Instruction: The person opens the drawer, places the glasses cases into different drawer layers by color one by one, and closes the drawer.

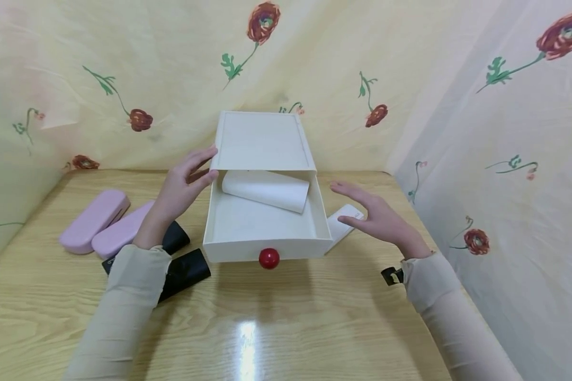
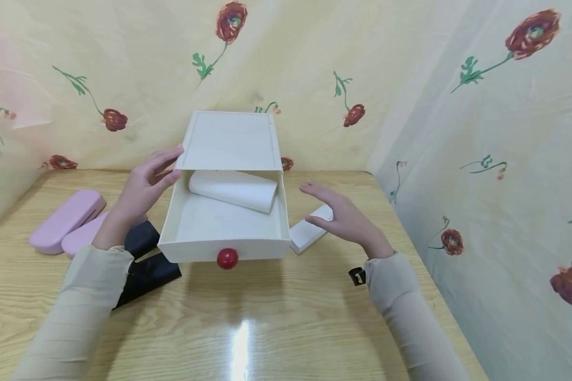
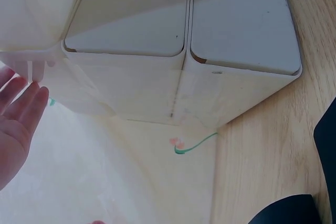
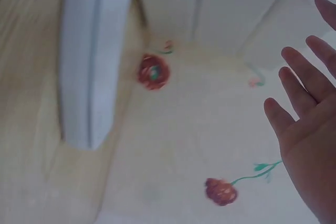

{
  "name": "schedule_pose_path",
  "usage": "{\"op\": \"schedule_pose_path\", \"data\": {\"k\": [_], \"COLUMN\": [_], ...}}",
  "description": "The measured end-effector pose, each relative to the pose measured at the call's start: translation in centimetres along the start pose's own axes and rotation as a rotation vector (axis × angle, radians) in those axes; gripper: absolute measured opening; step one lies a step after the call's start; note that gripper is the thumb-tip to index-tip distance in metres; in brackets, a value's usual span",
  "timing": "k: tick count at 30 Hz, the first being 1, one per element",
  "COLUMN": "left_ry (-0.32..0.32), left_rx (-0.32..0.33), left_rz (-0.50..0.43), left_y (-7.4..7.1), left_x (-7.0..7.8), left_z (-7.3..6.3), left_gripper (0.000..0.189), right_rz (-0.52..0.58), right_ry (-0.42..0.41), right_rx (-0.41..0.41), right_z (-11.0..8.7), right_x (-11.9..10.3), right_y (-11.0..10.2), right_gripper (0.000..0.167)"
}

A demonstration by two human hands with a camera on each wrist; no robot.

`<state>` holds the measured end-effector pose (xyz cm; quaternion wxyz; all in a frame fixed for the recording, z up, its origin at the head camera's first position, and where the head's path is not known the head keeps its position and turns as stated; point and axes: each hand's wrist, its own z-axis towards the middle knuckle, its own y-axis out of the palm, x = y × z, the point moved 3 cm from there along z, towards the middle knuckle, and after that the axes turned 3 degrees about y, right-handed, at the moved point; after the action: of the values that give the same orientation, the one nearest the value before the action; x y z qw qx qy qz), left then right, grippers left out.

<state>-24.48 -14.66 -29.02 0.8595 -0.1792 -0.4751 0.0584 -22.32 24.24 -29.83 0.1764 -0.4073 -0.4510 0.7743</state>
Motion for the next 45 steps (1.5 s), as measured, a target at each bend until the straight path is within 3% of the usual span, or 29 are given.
{"op": "schedule_pose_path", "data": {"k": [6,11,20,30,45], "left_ry": [0.007,0.018,0.028,0.031,0.045], "left_rx": [-0.003,0.011,0.001,0.003,0.0], "left_rz": [-0.011,-0.065,-0.164,-0.163,-0.121], "left_y": [0.2,0.3,0.6,0.8,0.6], "left_x": [-0.1,-0.2,-0.3,-0.8,-0.3], "left_z": [-0.1,-0.2,-0.1,-0.2,0.1], "left_gripper": [0.048,0.049,0.047,0.046,0.045], "right_rz": [0.006,0.013,0.004,-0.012,-0.134], "right_ry": [0.125,0.181,0.273,0.284,0.333], "right_rx": [-0.086,-0.168,-0.276,-0.289,-0.242], "right_z": [-0.6,-0.5,-0.2,-0.1,-1.2], "right_x": [3.6,5.9,8.5,10.1,10.0], "right_y": [1.3,2.5,4.2,5.0,5.2], "right_gripper": [0.065,0.064,0.068,0.063,0.065]}}
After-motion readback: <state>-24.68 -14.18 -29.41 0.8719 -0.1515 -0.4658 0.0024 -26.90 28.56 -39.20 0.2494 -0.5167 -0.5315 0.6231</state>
